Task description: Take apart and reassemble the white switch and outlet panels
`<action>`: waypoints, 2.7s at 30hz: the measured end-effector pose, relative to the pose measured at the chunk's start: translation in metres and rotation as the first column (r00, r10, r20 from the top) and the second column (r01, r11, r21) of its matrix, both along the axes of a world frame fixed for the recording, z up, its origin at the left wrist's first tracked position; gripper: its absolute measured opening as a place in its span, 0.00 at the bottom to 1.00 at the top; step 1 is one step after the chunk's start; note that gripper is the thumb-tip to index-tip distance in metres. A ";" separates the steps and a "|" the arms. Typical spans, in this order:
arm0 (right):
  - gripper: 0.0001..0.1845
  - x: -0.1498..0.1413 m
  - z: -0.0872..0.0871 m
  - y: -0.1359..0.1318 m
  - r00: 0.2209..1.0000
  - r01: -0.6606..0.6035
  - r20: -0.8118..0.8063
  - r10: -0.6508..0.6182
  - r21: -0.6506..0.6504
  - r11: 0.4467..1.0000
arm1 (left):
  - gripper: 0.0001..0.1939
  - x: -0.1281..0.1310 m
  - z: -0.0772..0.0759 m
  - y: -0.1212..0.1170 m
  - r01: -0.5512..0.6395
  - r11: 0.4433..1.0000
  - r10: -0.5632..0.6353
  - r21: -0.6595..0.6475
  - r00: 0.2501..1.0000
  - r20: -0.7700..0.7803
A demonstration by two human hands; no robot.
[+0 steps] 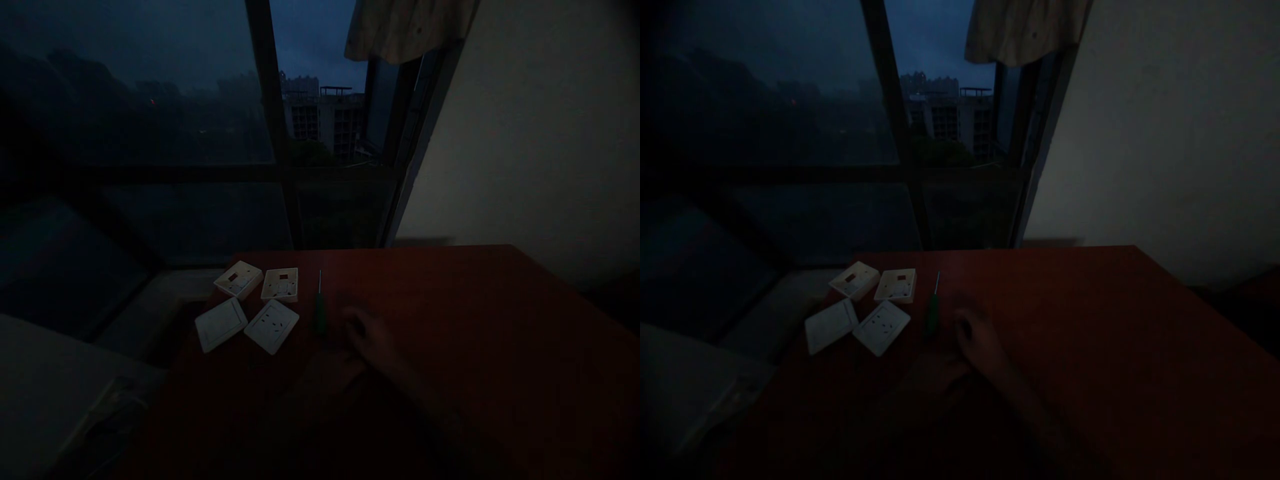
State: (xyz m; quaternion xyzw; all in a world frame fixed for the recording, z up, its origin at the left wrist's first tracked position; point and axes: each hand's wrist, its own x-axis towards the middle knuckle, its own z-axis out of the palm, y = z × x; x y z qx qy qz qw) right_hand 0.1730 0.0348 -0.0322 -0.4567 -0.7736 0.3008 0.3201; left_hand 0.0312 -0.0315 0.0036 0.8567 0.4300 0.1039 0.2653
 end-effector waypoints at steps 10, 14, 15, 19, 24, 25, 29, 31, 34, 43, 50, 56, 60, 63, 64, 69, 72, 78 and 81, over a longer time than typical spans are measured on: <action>0.14 0.009 0.002 0.007 0.985 -0.006 0.173 0.007 -0.005 1.000 | 0.10 0.006 -0.009 0.012 -0.003 0.999 0.002 -0.033 0.999 -0.034; 0.14 0.013 0.000 0.010 0.975 0.002 0.223 -0.001 -0.004 1.000 | 0.11 0.010 -0.018 0.022 0.002 0.999 -0.004 -0.035 0.999 -0.049; 0.14 0.014 0.000 0.011 0.972 0.005 0.233 -0.004 -0.005 1.000 | 0.11 0.011 -0.020 0.024 -0.005 1.000 0.003 -0.031 0.999 -0.049; 0.14 0.019 0.001 0.014 0.965 0.016 0.263 -0.016 0.000 1.000 | 0.10 0.015 -0.025 0.028 -0.058 0.998 0.058 0.009 0.998 -0.029; 0.14 0.021 0.002 0.012 0.956 -0.001 0.295 -0.001 0.005 1.000 | 0.06 0.011 -0.025 0.029 -0.138 0.987 0.136 0.083 0.990 0.028; 0.14 0.020 0.002 0.012 0.954 -0.008 0.300 0.006 0.004 1.000 | 0.05 0.010 -0.025 0.030 -0.155 0.983 0.151 0.096 0.988 0.042; 0.14 0.020 0.004 0.011 0.950 -0.029 0.311 0.027 0.002 1.000 | 0.05 0.004 -0.028 0.038 -0.205 0.971 0.194 0.121 0.976 0.102; 0.14 0.020 0.005 0.012 0.949 -0.036 0.314 0.034 0.001 0.999 | 0.04 0.003 -0.029 0.040 -0.209 0.971 0.194 0.120 0.973 0.123; 0.13 0.021 0.004 0.013 0.946 -0.047 0.320 0.044 0.000 0.999 | 0.04 0.002 -0.030 0.041 -0.193 0.974 0.176 0.115 0.974 0.140; 0.13 0.022 0.004 0.013 0.946 -0.062 0.318 0.063 -0.011 0.998 | 0.06 0.001 -0.028 0.040 -0.147 0.984 0.131 0.099 0.980 0.151; 0.13 0.022 0.006 0.012 0.944 -0.067 0.322 0.068 -0.016 0.998 | 0.06 0.001 -0.029 0.040 -0.157 0.984 0.144 0.088 0.980 0.138; 0.14 0.021 0.005 0.012 0.943 -0.059 0.329 0.058 -0.006 0.998 | 0.06 0.001 -0.028 0.040 -0.144 0.985 0.130 0.091 0.981 0.144; 0.14 0.021 0.004 0.012 0.941 -0.065 0.331 0.063 -0.006 0.998 | 0.07 0.001 -0.029 0.040 -0.146 0.985 0.131 0.095 0.980 0.151; 0.13 0.022 0.002 0.013 0.942 -0.072 0.329 0.070 -0.005 0.997 | 0.06 0.000 -0.027 0.040 -0.151 0.984 0.136 0.094 0.980 0.145; 0.13 0.022 0.001 0.014 0.942 -0.073 0.328 0.070 -0.004 0.997 | 0.05 0.000 -0.027 0.040 -0.150 0.984 0.135 0.093 0.980 0.143; 0.14 0.022 0.001 0.015 0.944 -0.077 0.323 0.075 -0.006 0.997 | 0.05 0.001 -0.026 0.040 -0.152 0.985 0.139 0.086 0.981 0.136; 0.13 0.022 0.003 0.014 0.945 -0.079 0.318 0.077 -0.007 0.997 | 0.05 0.001 -0.027 0.041 -0.160 0.984 0.149 0.083 0.981 0.128; 0.13 0.021 0.002 0.013 0.947 -0.064 0.316 0.064 -0.010 0.998 | 0.05 0.002 -0.026 0.041 -0.168 0.983 0.158 0.079 0.981 0.114; 0.13 0.022 0.002 0.014 0.947 -0.067 0.314 0.065 -0.007 0.998 | 0.05 0.003 -0.024 0.039 -0.186 0.979 0.177 0.080 0.978 0.107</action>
